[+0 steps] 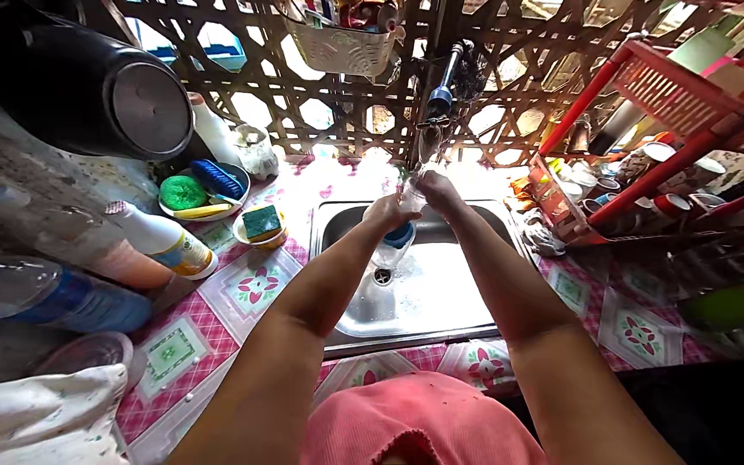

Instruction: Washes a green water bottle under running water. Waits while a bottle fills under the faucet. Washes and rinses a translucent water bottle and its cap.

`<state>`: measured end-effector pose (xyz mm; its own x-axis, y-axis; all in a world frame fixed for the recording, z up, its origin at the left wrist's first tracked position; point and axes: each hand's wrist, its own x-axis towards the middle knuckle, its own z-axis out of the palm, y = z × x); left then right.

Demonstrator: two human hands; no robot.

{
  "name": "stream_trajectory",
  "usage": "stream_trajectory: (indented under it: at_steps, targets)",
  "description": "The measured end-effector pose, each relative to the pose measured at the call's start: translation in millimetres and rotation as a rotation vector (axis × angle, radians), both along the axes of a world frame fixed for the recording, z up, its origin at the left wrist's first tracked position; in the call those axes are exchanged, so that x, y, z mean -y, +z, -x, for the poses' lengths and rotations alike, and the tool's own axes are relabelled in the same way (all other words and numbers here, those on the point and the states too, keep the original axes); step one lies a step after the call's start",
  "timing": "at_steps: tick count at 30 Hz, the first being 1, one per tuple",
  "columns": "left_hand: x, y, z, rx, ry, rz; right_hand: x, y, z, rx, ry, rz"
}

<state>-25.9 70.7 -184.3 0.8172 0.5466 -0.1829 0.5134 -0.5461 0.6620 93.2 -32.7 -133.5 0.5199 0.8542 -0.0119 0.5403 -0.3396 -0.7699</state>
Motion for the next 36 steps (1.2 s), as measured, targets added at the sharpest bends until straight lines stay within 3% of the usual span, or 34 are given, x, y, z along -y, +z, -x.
stream_trajectory:
  at_steps: [2,4,9,15,19,27,33,36]
  targets:
    - [0.3,-0.1,2.8,-0.006,-0.030,-0.053,-6.0,3.3,2.1,0.170,0.256,0.265]
    - [-4.7,-6.1,5.6,0.047,-0.035,-0.057,-8.8,7.5,1.5,0.286,0.369,0.294]
    - [-11.7,-22.9,27.9,0.165,0.082,0.023,-16.8,3.4,1.2,0.414,0.195,0.182]
    - [19.1,-67.1,85.7,0.212,0.525,0.547,-25.8,-13.4,-8.6,0.500,0.333,0.226]
    - [49.8,-85.3,117.2,0.218,0.691,0.785,-38.3,-34.1,-12.8,0.551,0.356,0.316]
    - [102.7,-84.6,141.3,0.340,0.864,0.870,-33.4,-50.5,-10.6,0.524,0.389,0.131]
    - [122.8,-89.3,145.2,0.397,0.953,0.888,-22.2,-63.9,-22.3,0.127,0.313,0.015]
    - [125.6,-97.1,146.8,0.401,0.971,0.891,-17.7,-50.5,-21.6,-0.049,0.288,-0.089]
